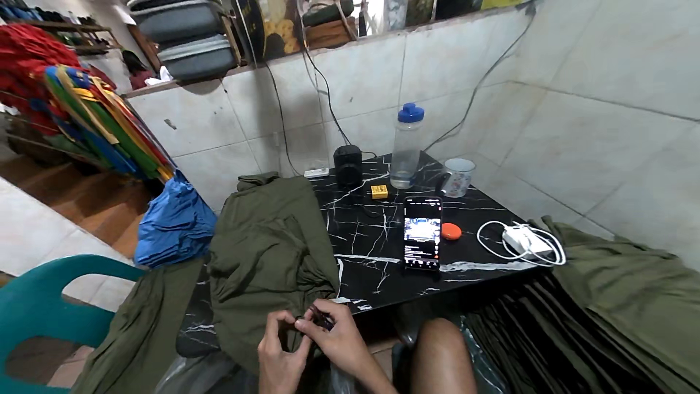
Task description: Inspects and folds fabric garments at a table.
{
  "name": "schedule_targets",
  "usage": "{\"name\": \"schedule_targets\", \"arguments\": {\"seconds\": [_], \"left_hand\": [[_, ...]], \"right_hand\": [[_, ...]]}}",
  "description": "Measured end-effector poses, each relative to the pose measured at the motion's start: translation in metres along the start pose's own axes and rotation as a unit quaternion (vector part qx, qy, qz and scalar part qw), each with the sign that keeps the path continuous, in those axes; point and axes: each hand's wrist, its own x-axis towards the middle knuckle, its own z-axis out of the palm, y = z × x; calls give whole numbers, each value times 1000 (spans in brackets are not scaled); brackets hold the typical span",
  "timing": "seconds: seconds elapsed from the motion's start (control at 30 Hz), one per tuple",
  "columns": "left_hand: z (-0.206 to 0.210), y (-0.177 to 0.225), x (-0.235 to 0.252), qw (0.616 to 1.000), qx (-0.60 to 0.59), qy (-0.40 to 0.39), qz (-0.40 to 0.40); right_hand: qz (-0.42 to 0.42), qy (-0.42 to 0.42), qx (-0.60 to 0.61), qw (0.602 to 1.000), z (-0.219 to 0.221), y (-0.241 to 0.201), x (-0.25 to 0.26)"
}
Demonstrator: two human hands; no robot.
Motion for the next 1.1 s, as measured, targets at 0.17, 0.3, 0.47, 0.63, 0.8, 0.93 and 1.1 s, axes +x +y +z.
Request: {"name": "schedule_targets", "arguments": {"seconds": [0.17,0.3,0.47,0.63,0.8,0.93,1.1], "left_hand": [[-3,19,8,987,-118,34,-106],[-7,26,10,982,-130,24,-133],[-6,17,8,989,-116,13,-95],[-6,13,9,989,-115,5,-93],[-11,14,12,990,-94,34,-94],[-12,13,12,983,-137,45,-112],[-15,15,11,969,-194,29,-153]], "right_hand": [[-9,68,-40,997,1,4,2],[68,20,-93,993,-3,2,1],[51,-27,-148,987,0,-1,-1],[15,-89,-169,981,2,-6,-3],[34,-39,-134,990,3,-1,-1],[29,-11,-125,992,3,3,-1],[51,-1,-171,984,4,-1,-2]]}}
